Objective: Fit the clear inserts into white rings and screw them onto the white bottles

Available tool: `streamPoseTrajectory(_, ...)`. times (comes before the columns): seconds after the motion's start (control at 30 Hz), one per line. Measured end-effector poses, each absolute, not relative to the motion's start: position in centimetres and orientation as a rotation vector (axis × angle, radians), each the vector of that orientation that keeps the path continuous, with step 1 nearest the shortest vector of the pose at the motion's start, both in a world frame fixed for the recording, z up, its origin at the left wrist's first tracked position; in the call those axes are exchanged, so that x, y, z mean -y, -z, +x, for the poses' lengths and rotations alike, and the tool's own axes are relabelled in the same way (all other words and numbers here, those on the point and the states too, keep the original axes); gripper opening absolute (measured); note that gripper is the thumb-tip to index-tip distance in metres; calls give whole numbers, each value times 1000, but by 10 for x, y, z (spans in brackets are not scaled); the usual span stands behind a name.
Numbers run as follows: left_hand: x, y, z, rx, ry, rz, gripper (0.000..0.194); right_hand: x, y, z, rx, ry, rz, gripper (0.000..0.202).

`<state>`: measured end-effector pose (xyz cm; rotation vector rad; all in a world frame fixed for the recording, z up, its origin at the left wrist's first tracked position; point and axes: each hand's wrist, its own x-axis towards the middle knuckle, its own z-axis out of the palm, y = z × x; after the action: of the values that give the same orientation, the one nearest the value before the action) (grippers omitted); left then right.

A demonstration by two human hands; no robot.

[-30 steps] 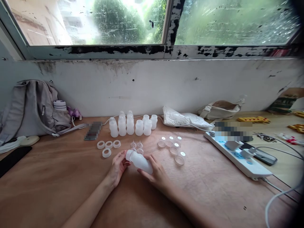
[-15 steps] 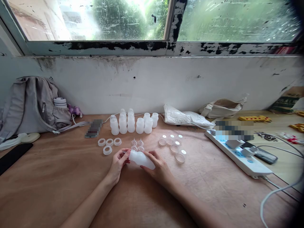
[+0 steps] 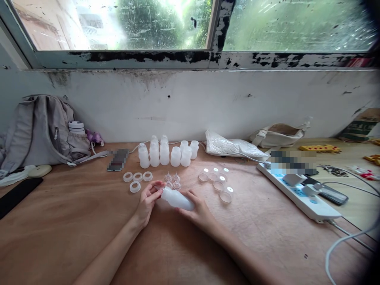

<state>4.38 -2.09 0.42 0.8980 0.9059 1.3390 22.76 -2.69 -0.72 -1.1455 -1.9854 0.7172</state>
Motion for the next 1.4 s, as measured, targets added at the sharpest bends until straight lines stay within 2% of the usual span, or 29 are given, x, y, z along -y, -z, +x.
streamPoseTrajectory(0.2,23,-3,47,-1003,-1140,888,40,28,11,229,2067,-571,-1169,45)
streamPoseTrajectory(0.4,23,-2,47,-1122,-1124,1028,34,28,11,230,2119,-449,-1153,50)
streamPoseTrajectory(0.73,24,7,49,-1248,-1128,1166,31,29,16,233,2188,-56,-1084,67)
streamPoseTrajectory(1.1,28,-2,53,-1156,-1226,1048,29,33,10,226,2028,-419,-1052,48)
streamPoseTrajectory(1.4,30,1,55,-1147,-1283,1075,28,36,15,223,1963,-460,-1071,50)
